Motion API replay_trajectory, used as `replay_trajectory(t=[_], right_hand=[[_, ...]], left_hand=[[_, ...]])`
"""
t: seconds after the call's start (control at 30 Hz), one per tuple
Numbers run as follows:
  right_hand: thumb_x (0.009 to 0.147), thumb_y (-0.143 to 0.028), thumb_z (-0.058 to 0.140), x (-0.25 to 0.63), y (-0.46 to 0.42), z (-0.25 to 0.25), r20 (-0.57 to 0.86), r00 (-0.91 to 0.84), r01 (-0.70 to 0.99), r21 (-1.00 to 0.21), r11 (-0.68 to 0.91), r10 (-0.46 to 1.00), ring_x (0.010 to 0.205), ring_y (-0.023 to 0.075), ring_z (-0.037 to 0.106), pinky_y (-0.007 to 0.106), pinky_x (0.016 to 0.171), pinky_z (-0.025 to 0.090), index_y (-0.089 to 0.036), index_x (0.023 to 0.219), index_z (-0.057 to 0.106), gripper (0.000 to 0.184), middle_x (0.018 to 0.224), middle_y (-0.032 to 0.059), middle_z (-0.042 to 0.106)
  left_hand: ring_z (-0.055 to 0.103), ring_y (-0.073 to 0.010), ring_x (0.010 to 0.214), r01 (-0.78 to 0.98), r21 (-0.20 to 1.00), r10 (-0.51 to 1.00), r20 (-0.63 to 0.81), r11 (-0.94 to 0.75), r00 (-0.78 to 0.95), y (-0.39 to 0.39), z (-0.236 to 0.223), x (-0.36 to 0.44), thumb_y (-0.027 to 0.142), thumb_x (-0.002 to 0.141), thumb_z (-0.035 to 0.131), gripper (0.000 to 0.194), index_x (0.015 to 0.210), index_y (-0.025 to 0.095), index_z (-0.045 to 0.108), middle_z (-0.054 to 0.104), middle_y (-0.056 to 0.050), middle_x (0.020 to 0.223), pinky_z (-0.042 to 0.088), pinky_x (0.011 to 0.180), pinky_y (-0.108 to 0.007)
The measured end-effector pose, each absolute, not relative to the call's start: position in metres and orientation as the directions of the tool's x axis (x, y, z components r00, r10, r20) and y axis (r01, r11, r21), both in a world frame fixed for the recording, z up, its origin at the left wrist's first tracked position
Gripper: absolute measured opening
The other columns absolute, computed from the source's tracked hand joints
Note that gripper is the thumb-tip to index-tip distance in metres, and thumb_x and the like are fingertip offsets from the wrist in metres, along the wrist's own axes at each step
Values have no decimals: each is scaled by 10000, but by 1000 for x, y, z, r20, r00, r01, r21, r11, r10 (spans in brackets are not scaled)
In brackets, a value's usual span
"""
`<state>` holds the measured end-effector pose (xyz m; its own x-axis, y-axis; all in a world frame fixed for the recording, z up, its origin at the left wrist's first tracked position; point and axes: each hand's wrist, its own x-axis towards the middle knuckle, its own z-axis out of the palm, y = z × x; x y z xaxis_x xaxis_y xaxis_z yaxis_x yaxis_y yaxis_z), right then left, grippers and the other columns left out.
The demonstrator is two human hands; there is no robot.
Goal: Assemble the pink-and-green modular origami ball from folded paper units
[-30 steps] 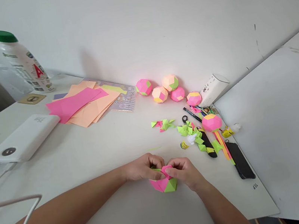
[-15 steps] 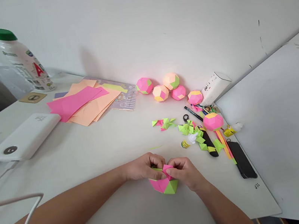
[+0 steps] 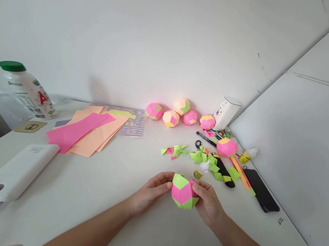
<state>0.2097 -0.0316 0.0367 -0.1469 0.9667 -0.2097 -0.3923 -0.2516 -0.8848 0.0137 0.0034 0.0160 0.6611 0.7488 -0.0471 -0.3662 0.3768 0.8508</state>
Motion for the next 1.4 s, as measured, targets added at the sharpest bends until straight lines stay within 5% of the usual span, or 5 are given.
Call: replay_trajectory(t=[0.33, 0.6, 1.1, 1.4], right_hand=[[682, -371, 734, 209, -35, 37, -114, -124, -295, -944, -147, 986, 609, 122, 424, 258, 585, 353, -170, 632, 646, 225, 626, -11, 501], [695, -372, 717, 210, -33, 37, -186, -174, -288, -929, -231, 967, 580, 122, 382, 257, 560, 327, -178, 631, 616, 228, 589, -22, 462], [674, -314, 723, 209, -32, 39, -178, -318, -309, -909, -279, 931, 599, 119, 372, 250, 589, 302, -176, 604, 581, 210, 615, -24, 465], [625, -309, 711, 208, -31, 40, -201, -252, -225, -939, -259, 947, 586, 128, 376, 267, 582, 315, -185, 564, 561, 204, 601, -19, 469]], left_hand=[[569, -179, 909, -395, 838, 705, 18, 377, 709, 1, 18, 13, 354, 749, 712, 353, 1047, 212, 586, 628, -26, 986, 431, 821, -325], [535, -131, 710, -376, 831, 738, -59, 409, 672, 3, 17, 13, 414, 678, 754, 340, 812, 160, 571, 602, -1, 785, 408, 661, -253], [539, -140, 727, -397, 802, 771, -119, 446, 626, 5, 11, 12, 430, 693, 740, 355, 867, 172, 572, 597, -4, 825, 398, 684, -272], [536, -135, 717, -384, 806, 765, -127, 450, 631, 5, 11, 11, 432, 693, 738, 358, 870, 174, 561, 584, 1, 818, 398, 664, -263]])
